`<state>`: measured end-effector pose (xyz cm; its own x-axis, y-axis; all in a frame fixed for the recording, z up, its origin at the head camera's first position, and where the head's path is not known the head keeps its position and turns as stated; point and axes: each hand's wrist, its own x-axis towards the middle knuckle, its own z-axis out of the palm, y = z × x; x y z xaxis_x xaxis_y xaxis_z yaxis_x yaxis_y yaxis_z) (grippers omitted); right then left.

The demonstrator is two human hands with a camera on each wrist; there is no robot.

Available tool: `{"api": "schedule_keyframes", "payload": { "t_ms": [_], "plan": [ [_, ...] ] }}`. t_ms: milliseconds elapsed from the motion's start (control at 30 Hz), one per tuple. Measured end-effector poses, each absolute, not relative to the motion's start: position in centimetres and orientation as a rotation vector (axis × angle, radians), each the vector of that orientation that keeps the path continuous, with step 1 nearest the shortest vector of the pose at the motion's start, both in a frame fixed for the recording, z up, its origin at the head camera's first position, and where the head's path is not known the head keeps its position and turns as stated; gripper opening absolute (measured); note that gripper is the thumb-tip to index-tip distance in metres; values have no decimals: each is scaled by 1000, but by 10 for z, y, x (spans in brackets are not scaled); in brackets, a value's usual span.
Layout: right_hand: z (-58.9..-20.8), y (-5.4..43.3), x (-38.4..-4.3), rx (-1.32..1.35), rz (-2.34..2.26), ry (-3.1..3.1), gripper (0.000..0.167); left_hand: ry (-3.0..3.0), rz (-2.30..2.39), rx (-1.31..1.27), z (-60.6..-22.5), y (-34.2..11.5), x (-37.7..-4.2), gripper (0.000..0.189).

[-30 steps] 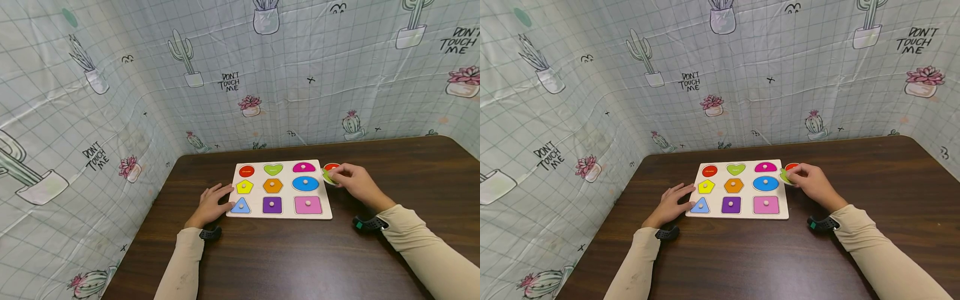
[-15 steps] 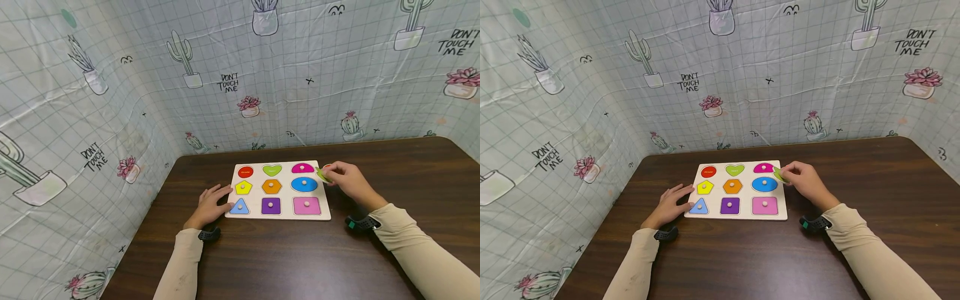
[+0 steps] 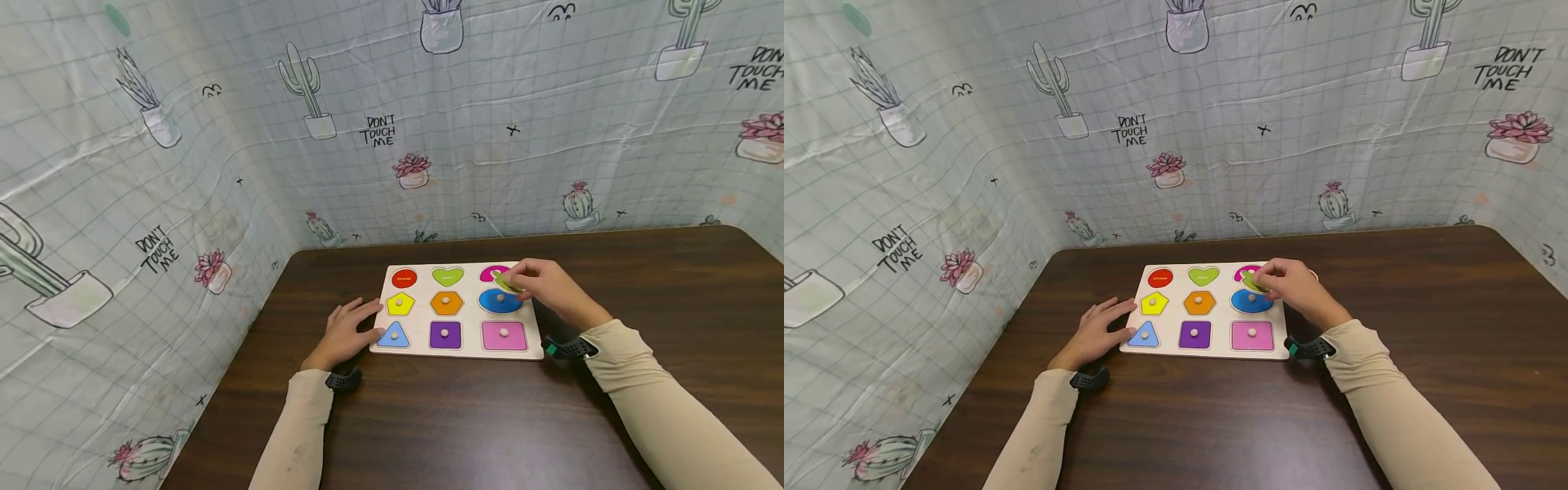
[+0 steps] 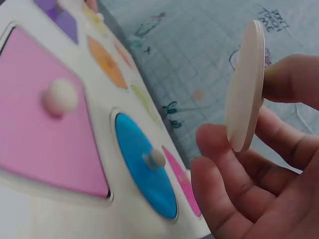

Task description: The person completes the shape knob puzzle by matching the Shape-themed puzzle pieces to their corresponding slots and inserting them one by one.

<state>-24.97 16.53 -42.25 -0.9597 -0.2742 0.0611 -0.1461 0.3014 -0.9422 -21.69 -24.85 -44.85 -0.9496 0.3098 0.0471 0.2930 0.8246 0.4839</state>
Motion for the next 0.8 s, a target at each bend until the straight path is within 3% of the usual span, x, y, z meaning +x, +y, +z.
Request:
{"api": "schedule_keyframes", "payload": {
  "t_ms": [800],
  "plan": [
    [-419,147,-268,-388,-1792,2408,42,2982,754,493,-450,-249,-219,54]
  ]
}}
